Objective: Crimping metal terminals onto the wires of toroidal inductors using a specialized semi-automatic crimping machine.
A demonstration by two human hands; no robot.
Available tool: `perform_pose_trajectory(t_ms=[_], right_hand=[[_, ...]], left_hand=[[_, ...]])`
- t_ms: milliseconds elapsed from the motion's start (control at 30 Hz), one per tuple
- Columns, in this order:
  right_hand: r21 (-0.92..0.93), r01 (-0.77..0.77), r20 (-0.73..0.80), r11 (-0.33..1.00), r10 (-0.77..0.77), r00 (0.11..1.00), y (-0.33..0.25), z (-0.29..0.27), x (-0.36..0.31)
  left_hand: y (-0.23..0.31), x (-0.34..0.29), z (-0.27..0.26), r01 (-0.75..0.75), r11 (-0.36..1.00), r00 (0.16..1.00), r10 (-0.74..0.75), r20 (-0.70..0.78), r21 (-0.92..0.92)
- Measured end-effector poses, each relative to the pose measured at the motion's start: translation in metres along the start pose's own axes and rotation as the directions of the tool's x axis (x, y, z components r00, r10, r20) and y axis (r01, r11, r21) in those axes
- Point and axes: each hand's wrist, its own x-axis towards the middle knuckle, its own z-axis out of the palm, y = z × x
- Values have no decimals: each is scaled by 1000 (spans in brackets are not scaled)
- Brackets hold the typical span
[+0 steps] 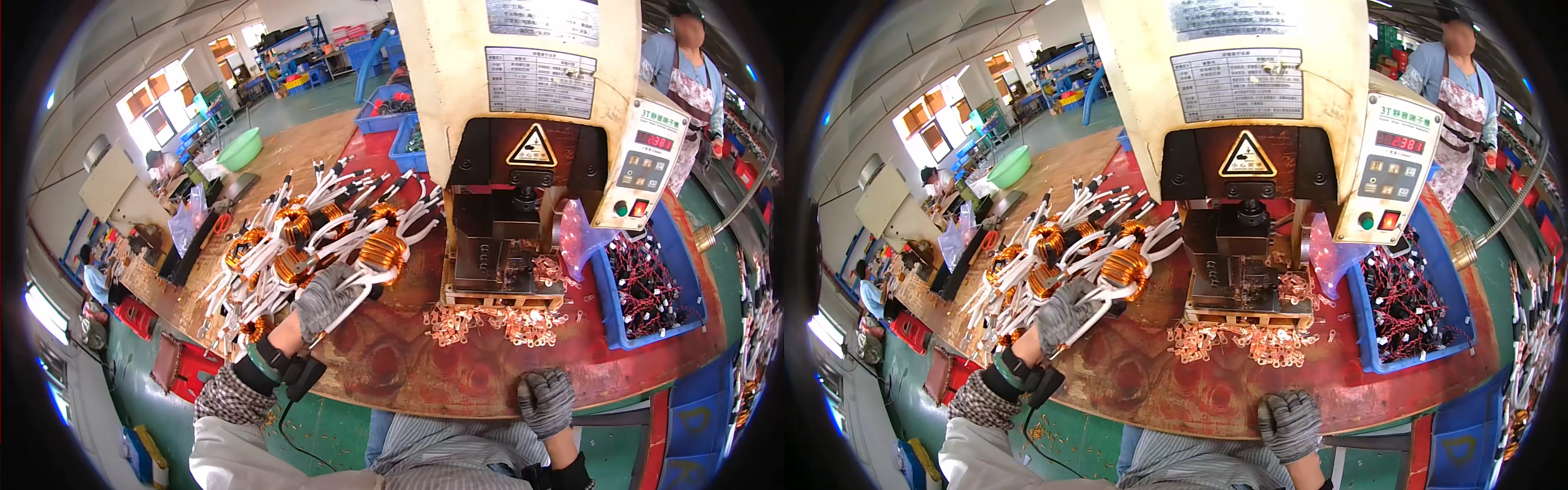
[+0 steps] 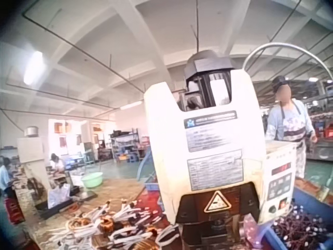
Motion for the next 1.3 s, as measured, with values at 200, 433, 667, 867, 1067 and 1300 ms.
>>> perform_pose_trajectory(t_ms=[200, 433, 667, 867, 1067, 1300], right_hand=[[-3, 27, -20, 1000, -27, 999, -4, 0, -5], [572, -138, 333, 808, -75, 940, -62, 35, -7], [415, -851, 874, -322, -119, 471, -124, 114, 57], [461, -662, 855, -591, 96, 510, -148, 143, 52], [321, -667, 910, -672, 23, 415, -138, 129, 56], [259, -634, 857, -729, -129, 499, -128, 126, 55]], left_hand=[[-27, -38, 17, -97, 991, 967, 114, -228, 88], [-36, -109, 69, 122, 985, 943, -154, -295, -126], [-16, -129, 65, 180, 978, 977, -191, -98, -107], [20, -142, 58, -66, 670, 985, -74, 155, 739], [29, -136, -28, -555, 691, 785, 249, 567, 464], [49, 17, -52, -161, 285, 981, 150, 122, 945]])
